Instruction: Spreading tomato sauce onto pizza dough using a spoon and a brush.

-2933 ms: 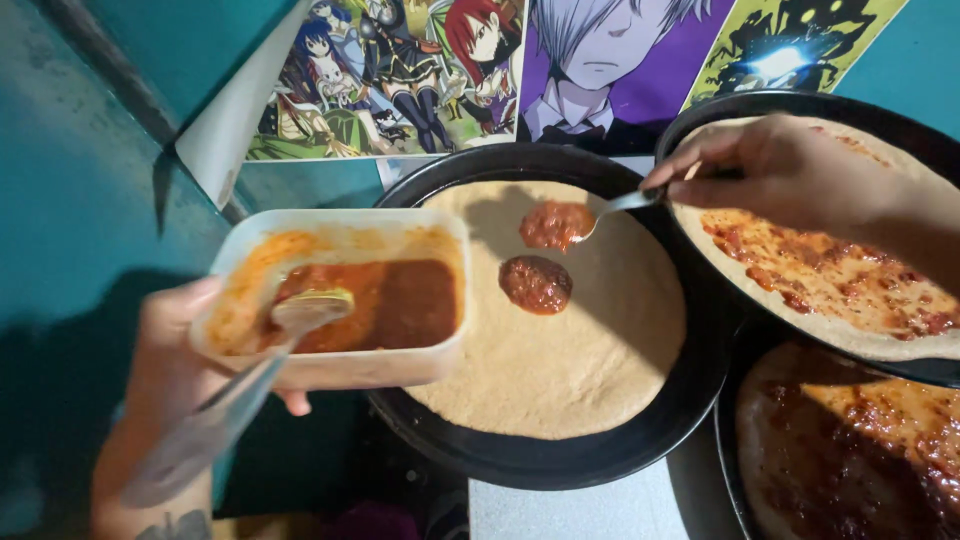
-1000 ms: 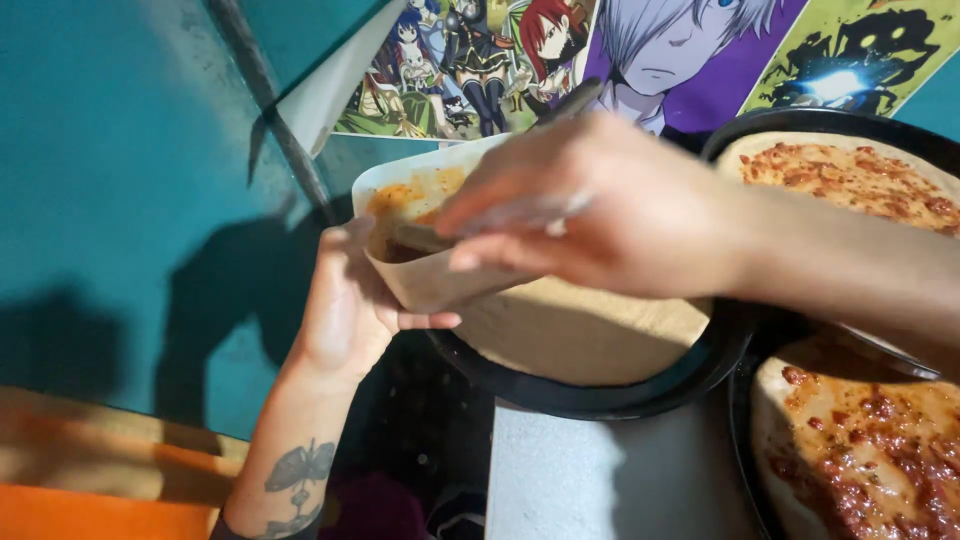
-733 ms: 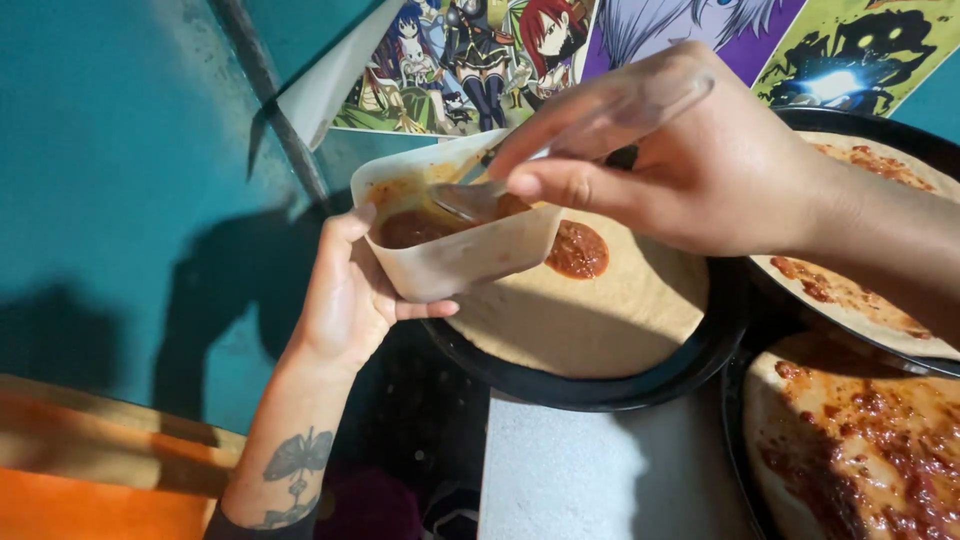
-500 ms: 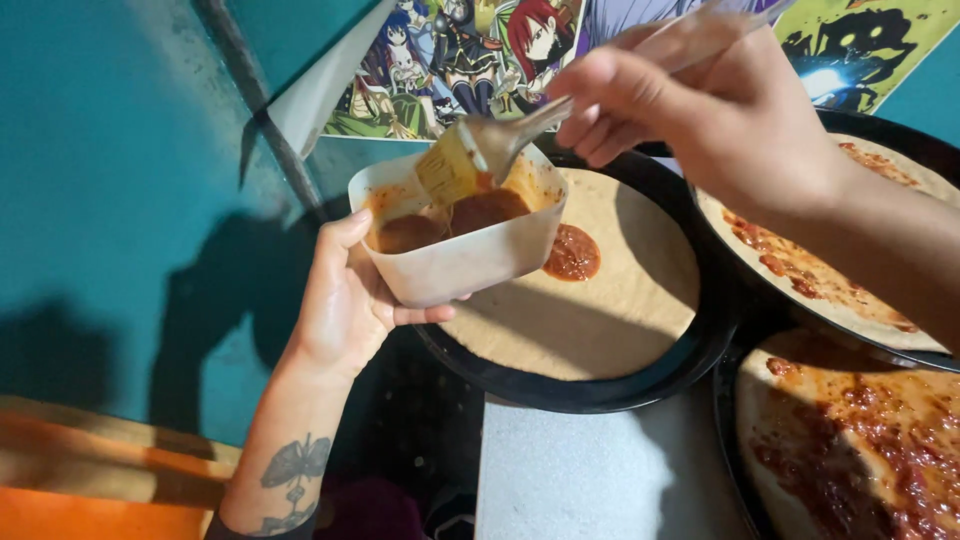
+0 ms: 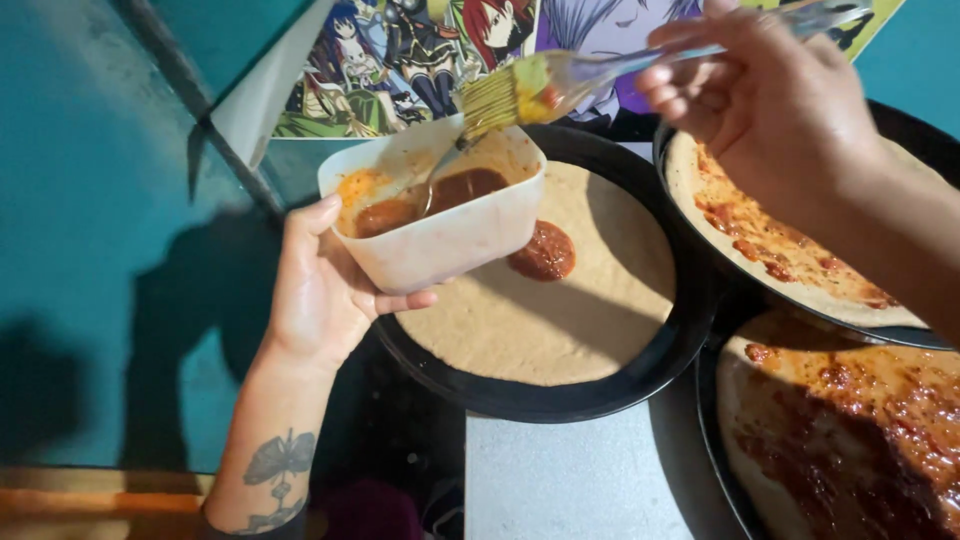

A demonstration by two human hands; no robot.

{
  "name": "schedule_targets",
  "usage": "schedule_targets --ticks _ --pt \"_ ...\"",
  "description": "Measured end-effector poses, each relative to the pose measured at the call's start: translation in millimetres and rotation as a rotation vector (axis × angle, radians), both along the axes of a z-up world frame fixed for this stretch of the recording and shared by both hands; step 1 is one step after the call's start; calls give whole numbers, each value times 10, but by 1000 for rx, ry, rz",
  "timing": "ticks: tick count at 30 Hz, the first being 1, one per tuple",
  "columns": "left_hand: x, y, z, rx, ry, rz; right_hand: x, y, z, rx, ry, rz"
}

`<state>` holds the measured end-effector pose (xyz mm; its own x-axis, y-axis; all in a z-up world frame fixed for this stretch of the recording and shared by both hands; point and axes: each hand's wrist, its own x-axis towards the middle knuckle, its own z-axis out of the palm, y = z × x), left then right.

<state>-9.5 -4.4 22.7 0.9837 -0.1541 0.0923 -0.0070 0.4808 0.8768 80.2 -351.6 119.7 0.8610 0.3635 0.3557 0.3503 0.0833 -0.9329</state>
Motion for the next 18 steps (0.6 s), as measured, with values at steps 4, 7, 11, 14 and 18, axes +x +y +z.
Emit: schedule_targets --ticks 4,7,11,14,18 --pt "73 69 -64 -10 0 15 77 -302 -49 229 121 -106" --pt "76 148 -59 -1 -14 34 222 -729 -205 330 129 -35" --pt "-10 281 38 44 -49 87 139 -671 -271 159 94 -138" --pt "-89 374 105 130 -72 176 152 -357 -391 23 209 -196" --pt "-182 516 19 159 -26 290 379 -141 -778 -333 293 -152"
